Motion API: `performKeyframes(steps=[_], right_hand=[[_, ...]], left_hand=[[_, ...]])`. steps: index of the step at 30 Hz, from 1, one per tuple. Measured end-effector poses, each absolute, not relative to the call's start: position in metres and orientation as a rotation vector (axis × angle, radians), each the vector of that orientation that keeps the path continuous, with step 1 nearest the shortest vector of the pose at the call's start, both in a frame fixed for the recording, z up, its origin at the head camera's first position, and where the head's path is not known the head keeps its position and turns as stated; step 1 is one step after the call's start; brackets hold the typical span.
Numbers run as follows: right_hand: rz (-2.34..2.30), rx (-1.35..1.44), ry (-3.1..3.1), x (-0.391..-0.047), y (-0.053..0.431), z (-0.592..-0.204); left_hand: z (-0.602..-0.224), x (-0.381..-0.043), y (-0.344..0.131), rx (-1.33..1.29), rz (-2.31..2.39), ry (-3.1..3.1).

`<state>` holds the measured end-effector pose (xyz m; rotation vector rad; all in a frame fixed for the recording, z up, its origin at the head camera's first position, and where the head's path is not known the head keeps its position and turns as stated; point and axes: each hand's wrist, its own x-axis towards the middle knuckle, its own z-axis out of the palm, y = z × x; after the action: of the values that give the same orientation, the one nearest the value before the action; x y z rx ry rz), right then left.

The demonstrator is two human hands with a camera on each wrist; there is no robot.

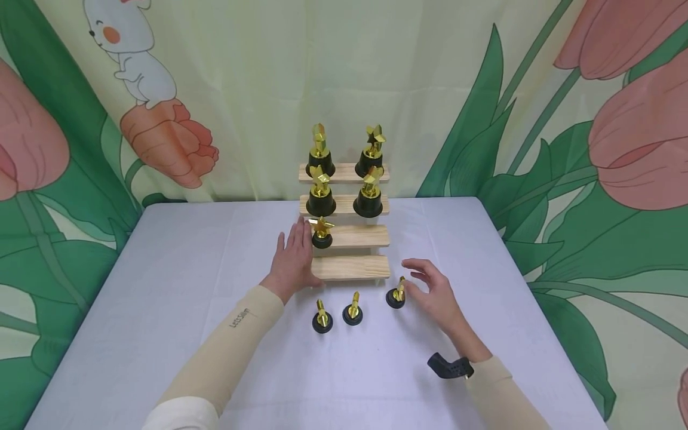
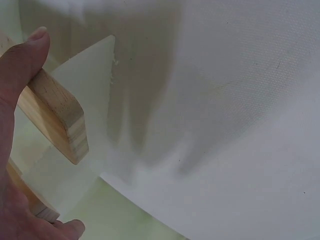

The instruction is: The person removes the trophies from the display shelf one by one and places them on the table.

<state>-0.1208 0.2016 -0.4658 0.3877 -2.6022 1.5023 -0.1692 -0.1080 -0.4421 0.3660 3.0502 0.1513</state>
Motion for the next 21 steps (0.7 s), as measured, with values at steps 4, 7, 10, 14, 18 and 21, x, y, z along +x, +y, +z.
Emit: performKeyframes(steps=[4,7,10,14,18,21], right_hand=[[1.51,0.386,-2.565,-0.126,0.199,-0.457],[1.514,0.404,-2.544,-0.13,0.198,-0.452],[1.503,0.422,-2.54,-0.133,0.196,-0.448],[1.521,0.449,-2.527,-0.132,0.187,-0.434],[1.551,0.484,-2.513,-0.128,0.174,-0.411],[1.551,0.51,-2.513,-0.127,0.167,-0.398]], left_hand=[[-0.442,-0.17,-0.108,0.368,0.148,3.051],[-0.443,-0.17,-0.108,0.372,0.152,3.049],[-0.445,-0.17,-0.108,0.373,0.156,3.042],[-0.445,-0.17,-0.108,0.371,0.153,3.041],[-0.442,-0.17,-0.108,0.371,0.156,3.044],[-0.44,-0.169,-0.108,0.366,0.152,3.035]])
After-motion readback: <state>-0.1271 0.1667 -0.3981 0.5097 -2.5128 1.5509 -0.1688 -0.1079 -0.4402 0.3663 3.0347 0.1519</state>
